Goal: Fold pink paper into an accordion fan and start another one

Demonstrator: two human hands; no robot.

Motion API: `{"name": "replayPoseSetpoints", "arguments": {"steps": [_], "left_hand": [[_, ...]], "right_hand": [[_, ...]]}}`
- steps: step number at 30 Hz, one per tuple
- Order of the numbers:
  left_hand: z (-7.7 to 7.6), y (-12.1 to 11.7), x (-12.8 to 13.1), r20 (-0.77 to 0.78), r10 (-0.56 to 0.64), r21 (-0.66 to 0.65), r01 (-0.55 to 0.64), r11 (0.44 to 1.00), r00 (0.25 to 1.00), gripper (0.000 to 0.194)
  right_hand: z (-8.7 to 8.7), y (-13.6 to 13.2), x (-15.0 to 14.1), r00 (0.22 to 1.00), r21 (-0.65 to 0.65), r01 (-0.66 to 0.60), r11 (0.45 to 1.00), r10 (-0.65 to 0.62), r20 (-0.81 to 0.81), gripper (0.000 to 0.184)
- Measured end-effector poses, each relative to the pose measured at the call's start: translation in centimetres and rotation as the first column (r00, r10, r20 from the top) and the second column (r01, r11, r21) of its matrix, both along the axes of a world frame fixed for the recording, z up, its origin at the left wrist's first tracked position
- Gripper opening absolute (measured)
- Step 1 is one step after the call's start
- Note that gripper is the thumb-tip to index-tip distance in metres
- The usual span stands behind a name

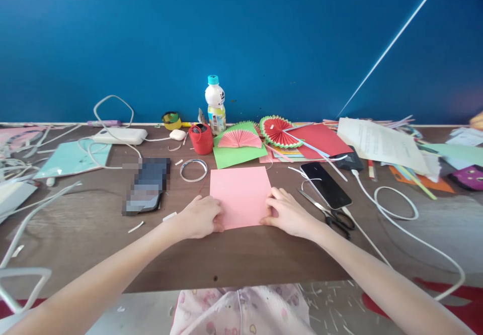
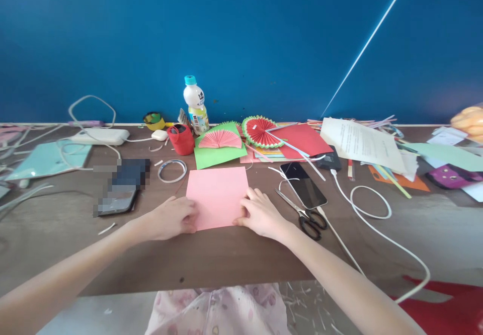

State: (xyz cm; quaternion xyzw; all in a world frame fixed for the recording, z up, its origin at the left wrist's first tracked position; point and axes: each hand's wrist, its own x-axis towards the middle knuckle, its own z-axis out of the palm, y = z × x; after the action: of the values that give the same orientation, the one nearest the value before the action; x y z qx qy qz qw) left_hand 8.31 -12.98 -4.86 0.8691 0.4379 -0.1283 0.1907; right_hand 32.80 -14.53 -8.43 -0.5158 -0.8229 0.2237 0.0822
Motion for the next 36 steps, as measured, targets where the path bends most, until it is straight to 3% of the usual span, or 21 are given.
{"name": "replayPoseSetpoints", "arguments": {"steps": [6,15,17,19,21,23,25,29,30,34,36], "left_hand": [[-0.6,-0.4,-1.4,0.044,0.135,0.069,-0.138,0.988,0.99,0.03],[-1.7,-1.3,-3.0,0.171,0.196,0.035,-0.205,0.978,0.966,0.017],[-1.8,-1.8,-3.2,0.212,0.16,0.109,-0.186,0.977,0.964,0.015],[-1.9,-2.6,-3.0,0.241,0.034,0.238,-0.093,0.967,0.97,0.03],[-1.9,-3.4,-2.5,0.198,-0.14,0.38,0.056,0.923,0.97,0.051],[-2.0,-4.3,-1.8,0.116,-0.246,0.474,0.164,0.865,0.962,0.056],[-2.2,-5.0,-1.0,0.059,-0.274,0.532,0.202,0.822,0.96,0.048],[-2.8,-5.7,0.6,-0.013,-0.186,0.608,0.155,0.779,0.982,0.037],[-2.9,-5.7,0.9,-0.021,-0.175,0.623,0.15,0.768,0.984,0.036],[-3.3,-5.6,1.7,-0.041,-0.182,0.613,0.168,0.772,0.983,0.033],[-3.7,-5.8,1.7,-0.047,-0.182,0.601,0.174,0.78,0.982,0.033]], "right_hand": [[0.0,-0.3,0.1,0.999,0.01,0.036,0.999,-0.036,-0.003,0.029],[-0.5,-0.8,2.7,0.994,-0.024,0.098,0.995,-0.099,-0.047,0.028],[-0.5,-0.9,2.7,0.993,-0.03,0.103,0.994,-0.105,-0.058,0.026],[-0.5,-0.9,2.6,0.991,-0.034,0.117,0.993,-0.119,-0.067,0.025],[-0.3,-0.9,2.4,0.988,-0.036,0.132,0.991,-0.135,-0.07,0.025],[0.0,-1.0,2.4,0.986,-0.029,0.15,0.988,-0.152,-0.067,0.027],[0.2,-1.1,2.3,0.983,-0.008,0.171,0.985,-0.171,-0.065,0.028],[0.2,-2.1,0.8,0.972,0.171,0.234,0.957,-0.224,-0.071,0.013],[0.1,-2.5,0.0,0.973,0.229,0.231,0.946,-0.219,-0.078,0.005],[-1.0,-4.8,-3.5,0.99,0.364,-0.08,0.928,0.116,-0.079,0.035],[-1.6,-5.7,-4.6,0.986,0.395,-0.131,0.909,0.162,-0.046,0.042]]}}
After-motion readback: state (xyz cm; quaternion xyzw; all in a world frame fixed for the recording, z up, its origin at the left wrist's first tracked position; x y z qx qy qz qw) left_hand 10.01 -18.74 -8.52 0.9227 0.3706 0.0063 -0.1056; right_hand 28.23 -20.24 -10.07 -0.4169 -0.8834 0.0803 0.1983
